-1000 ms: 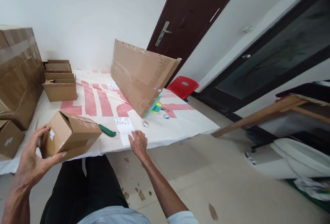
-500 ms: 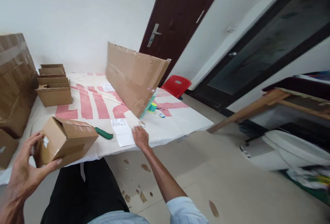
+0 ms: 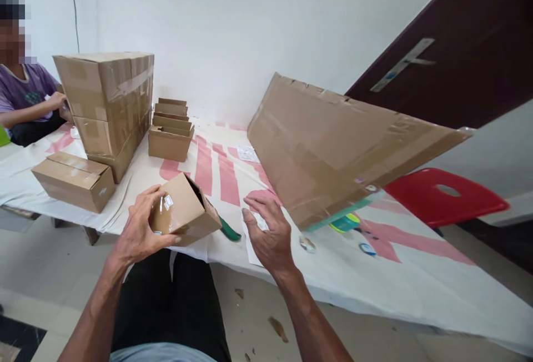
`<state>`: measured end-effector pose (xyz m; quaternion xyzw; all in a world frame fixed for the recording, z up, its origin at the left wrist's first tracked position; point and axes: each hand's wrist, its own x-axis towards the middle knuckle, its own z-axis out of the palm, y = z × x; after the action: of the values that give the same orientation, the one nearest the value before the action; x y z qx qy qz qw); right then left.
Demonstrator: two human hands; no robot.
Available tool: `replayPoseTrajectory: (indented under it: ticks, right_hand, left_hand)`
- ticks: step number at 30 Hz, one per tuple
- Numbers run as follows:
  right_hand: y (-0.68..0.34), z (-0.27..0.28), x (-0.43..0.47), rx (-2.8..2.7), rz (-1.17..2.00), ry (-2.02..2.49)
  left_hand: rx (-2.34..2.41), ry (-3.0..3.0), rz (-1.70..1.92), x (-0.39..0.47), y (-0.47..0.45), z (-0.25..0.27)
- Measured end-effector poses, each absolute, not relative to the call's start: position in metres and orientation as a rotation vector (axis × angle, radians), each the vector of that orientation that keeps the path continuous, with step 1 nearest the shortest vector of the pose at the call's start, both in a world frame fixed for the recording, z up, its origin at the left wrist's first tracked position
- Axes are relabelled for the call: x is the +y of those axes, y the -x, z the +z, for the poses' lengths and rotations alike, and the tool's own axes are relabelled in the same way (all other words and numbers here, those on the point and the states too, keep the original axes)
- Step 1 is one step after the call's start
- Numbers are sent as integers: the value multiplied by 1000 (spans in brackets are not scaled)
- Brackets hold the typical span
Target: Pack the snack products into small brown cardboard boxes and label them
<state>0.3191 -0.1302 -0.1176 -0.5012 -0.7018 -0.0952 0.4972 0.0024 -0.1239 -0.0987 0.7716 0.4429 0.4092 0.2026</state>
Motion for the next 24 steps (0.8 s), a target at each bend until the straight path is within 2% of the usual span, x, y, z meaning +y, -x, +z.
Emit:
replayPoseTrajectory:
  ticks: [4, 7, 16, 24]
  right_hand:
    - [-264, -57, -135, -1963, -198, 986]
    - [-237, -38, -132, -2195, -238, 873]
    - [-216, -43, -126, -2473, -393, 880]
    - [-231, -53, -137, -2114, -101, 868]
  left_hand:
    - [1255, -2168, 1145, -128, -10, -100]
    - [1268, -2183, 1153, -132, -17, -102]
    - [1251, -2184, 1140, -138, -22, -105]
    - [1166, -2145, 1118, -134, 15, -110]
